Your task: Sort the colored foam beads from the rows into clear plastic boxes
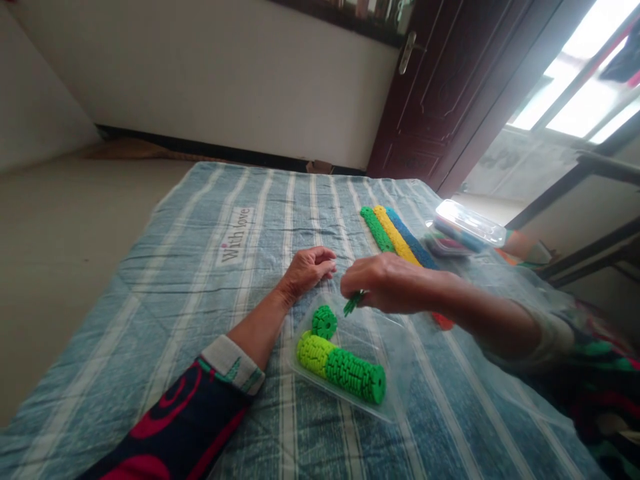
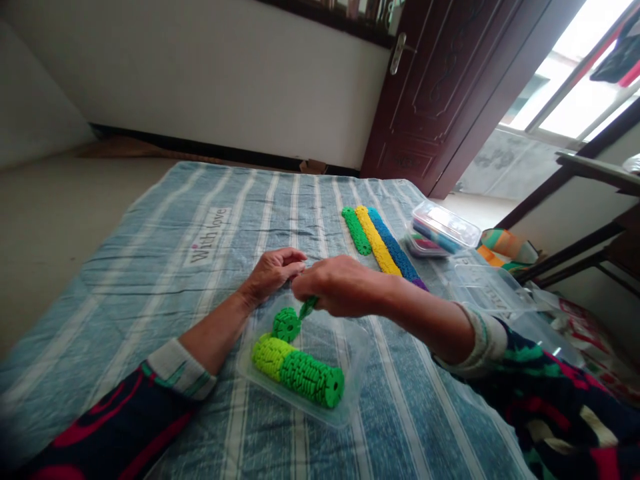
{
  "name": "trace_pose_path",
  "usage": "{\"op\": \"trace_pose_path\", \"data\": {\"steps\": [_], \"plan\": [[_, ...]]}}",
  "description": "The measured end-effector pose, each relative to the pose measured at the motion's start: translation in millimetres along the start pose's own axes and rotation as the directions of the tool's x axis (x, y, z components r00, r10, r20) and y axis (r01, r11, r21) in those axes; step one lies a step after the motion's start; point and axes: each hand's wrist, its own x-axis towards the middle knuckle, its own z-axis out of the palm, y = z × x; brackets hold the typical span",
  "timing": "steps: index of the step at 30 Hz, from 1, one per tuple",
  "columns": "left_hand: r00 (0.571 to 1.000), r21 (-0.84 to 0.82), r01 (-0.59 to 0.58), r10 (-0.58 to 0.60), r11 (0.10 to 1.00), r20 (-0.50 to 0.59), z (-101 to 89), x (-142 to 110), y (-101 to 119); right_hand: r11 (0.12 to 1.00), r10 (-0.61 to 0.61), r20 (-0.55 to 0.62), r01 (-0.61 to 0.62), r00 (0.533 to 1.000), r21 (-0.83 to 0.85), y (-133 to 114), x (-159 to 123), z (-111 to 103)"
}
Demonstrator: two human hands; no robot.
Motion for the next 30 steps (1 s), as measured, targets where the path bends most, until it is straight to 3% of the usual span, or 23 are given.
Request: {"op": "trace_pose_path", "data": {"steps": [3, 6, 14, 25, 30], "plan": [[1.000, 0.013, 0.000, 0.000, 1.000, 0.003, 0.1, -1.1, 1.6, 0.986, -0.129, 0.089, 0.138, 0.988, -0.093, -22.0, 11.9, 15.4], [1.000, 0.021, 0.003, -0.003, 1.000, 0.005, 0.6, -1.5, 2.0, 0.961, -0.190, 0.147, 0.214, 0.971, -0.177, -28.9, 18.4, 28.0], [1.000, 0.012, 0.009, -0.009, 1.000, 0.006, 2.0, -2.0, 2.2, 0.927, -0.182, 0.151, 0.221, 0.972, -0.305, -34.2, 19.0, 37.4], [1.000, 0.017, 0.001, -0.001, 1.000, -0.004, 2.3, -3.0, 3.8, 0.949, -0.219, -0.004, 0.212, 0.976, -0.234, -24.0, 7.9, 46.8], [1.000, 0.009, 0.004, -0.004, 1.000, -0.006, 1.9, -2.7, 2.1, 0.964, -0.140, -0.133, 0.104, 0.981, -0.245, -17.7, -7.5, 47.6]]}}
